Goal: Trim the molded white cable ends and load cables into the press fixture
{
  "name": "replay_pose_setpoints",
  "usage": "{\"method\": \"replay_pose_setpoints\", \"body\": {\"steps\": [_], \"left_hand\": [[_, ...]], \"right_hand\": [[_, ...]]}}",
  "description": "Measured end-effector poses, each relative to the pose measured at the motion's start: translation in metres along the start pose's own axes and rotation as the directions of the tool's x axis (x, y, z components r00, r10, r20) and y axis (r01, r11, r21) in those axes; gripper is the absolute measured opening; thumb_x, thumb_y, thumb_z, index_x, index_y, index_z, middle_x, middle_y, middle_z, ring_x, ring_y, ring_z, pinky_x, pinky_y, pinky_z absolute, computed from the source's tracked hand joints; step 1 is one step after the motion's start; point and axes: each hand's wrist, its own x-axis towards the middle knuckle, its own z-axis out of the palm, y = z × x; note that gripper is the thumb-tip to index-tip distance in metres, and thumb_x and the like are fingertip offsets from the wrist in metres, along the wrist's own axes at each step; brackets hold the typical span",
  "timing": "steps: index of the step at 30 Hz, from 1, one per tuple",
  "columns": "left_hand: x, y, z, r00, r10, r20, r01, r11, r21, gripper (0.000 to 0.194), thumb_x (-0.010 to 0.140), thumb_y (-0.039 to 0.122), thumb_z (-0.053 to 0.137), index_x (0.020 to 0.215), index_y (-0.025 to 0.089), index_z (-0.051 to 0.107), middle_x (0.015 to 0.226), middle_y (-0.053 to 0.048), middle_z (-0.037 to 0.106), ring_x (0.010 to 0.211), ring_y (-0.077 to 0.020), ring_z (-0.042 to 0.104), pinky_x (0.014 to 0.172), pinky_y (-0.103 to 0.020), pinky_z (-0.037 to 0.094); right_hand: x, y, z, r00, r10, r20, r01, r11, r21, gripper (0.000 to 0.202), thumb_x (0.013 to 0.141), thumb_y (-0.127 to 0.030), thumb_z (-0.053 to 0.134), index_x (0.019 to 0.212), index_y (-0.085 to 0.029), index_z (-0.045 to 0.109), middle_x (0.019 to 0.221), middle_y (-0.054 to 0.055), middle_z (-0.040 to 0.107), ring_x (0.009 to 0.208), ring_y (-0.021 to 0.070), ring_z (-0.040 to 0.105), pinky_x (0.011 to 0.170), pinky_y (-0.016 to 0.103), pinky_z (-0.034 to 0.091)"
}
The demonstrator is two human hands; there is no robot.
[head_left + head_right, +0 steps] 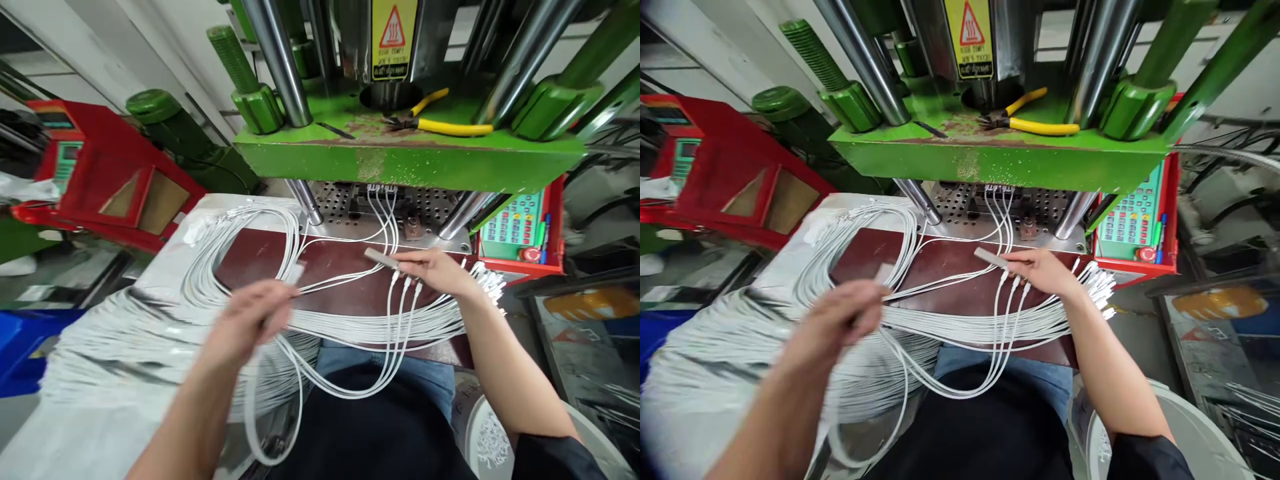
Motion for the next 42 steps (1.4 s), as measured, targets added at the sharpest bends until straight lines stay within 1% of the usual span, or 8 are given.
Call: {"method": "replay_pose_setpoints", "body": {"steps": [2, 5, 7, 11, 20, 26, 33, 42], "left_hand": [[0.027, -0.028, 0.050, 0.970, -0.071, 0.231, 0.085, 0.995, -0.054, 0.026, 0.079, 0.040, 0.064, 0.082, 0.014, 0.066, 0.055, 0.002, 0.058, 0.033, -0.0023, 0.034, 0.038, -0.020, 0.020], [0.053, -0.058, 0.102, 0.968, -0.030, 0.249, 0.064, 0.989, -0.131, 0.026, 0.081, 0.040, 0.061, 0.077, 0.013, 0.062, 0.062, 0.001, 0.059, 0.035, -0.0031, 0.041, 0.041, -0.021, 0.023], [0.061, -0.067, 0.115, 0.975, -0.005, 0.224, 0.029, 0.994, -0.108, 0.027, 0.082, 0.039, 0.060, 0.076, 0.014, 0.061, 0.064, 0.001, 0.060, 0.036, -0.0037, 0.043, 0.042, -0.021, 0.025], [0.066, -0.069, 0.111, 0.979, -0.025, 0.202, 0.030, 0.999, -0.021, 0.027, 0.082, 0.040, 0.059, 0.076, 0.013, 0.061, 0.062, 0.002, 0.060, 0.036, -0.0040, 0.044, 0.041, -0.020, 0.025], [0.071, -0.065, 0.112, 0.949, -0.140, 0.282, 0.179, 0.977, -0.119, 0.026, 0.078, 0.039, 0.060, 0.077, 0.014, 0.060, 0.057, 0.002, 0.059, 0.033, -0.0062, 0.045, 0.039, -0.021, 0.025], [0.071, -0.063, 0.113, 0.946, -0.150, 0.288, 0.190, 0.975, -0.116, 0.027, 0.077, 0.040, 0.061, 0.075, 0.013, 0.061, 0.054, 0.002, 0.058, 0.032, -0.0064, 0.044, 0.039, -0.020, 0.024], [0.071, -0.065, 0.114, 0.964, -0.153, 0.218, 0.198, 0.960, -0.197, 0.027, 0.076, 0.040, 0.064, 0.073, 0.013, 0.061, 0.052, 0.002, 0.056, 0.032, -0.0066, 0.043, 0.039, -0.021, 0.026], [0.072, -0.057, 0.122, 0.966, -0.139, 0.216, 0.180, 0.967, -0.180, 0.023, 0.075, 0.036, 0.062, 0.071, 0.013, 0.060, 0.050, 0.004, 0.054, 0.031, -0.0055, 0.040, 0.038, -0.020, 0.024]], "right_hand": [[0.000, -0.004, 0.005, 0.999, 0.007, 0.051, -0.008, 1.000, 0.013, 0.035, 0.085, -0.039, 0.057, 0.113, -0.023, 0.069, 0.078, 0.000, 0.071, 0.060, 0.0139, 0.059, 0.062, 0.028, 0.049], [0.002, -0.002, 0.008, 0.999, 0.026, 0.037, -0.028, 0.998, 0.062, 0.037, 0.086, -0.037, 0.056, 0.116, -0.020, 0.067, 0.082, 0.003, 0.071, 0.063, 0.0151, 0.059, 0.063, 0.029, 0.049], [0.004, 0.002, 0.007, 0.999, 0.024, 0.043, -0.027, 0.997, 0.076, 0.037, 0.086, -0.038, 0.056, 0.117, -0.021, 0.066, 0.084, 0.003, 0.072, 0.067, 0.0163, 0.060, 0.066, 0.030, 0.050], [0.006, 0.008, 0.004, 0.998, -0.018, 0.063, 0.012, 0.996, 0.091, 0.038, 0.087, -0.043, 0.055, 0.118, -0.022, 0.066, 0.091, 0.002, 0.071, 0.075, 0.0170, 0.061, 0.071, 0.031, 0.049], [0.007, 0.002, 0.008, 0.995, -0.016, 0.099, -0.004, 0.979, 0.203, 0.039, 0.085, -0.040, 0.058, 0.117, -0.018, 0.066, 0.080, 0.003, 0.070, 0.066, 0.0141, 0.059, 0.064, 0.027, 0.048], [0.009, 0.007, 0.011, 0.994, -0.032, 0.101, 0.013, 0.982, 0.188, 0.040, 0.086, -0.042, 0.057, 0.119, -0.021, 0.065, 0.078, 0.001, 0.069, 0.060, 0.0124, 0.055, 0.061, 0.027, 0.045], [0.010, 0.009, 0.014, 0.996, -0.028, 0.082, 0.015, 0.988, 0.152, 0.039, 0.087, -0.042, 0.056, 0.119, -0.021, 0.065, 0.077, 0.001, 0.069, 0.059, 0.0124, 0.053, 0.061, 0.027, 0.044], [0.009, 0.010, 0.015, 0.997, -0.049, 0.065, 0.037, 0.985, 0.170, 0.039, 0.088, -0.041, 0.054, 0.120, -0.022, 0.064, 0.093, 0.003, 0.071, 0.075, 0.0159, 0.061, 0.072, 0.031, 0.050]]}}
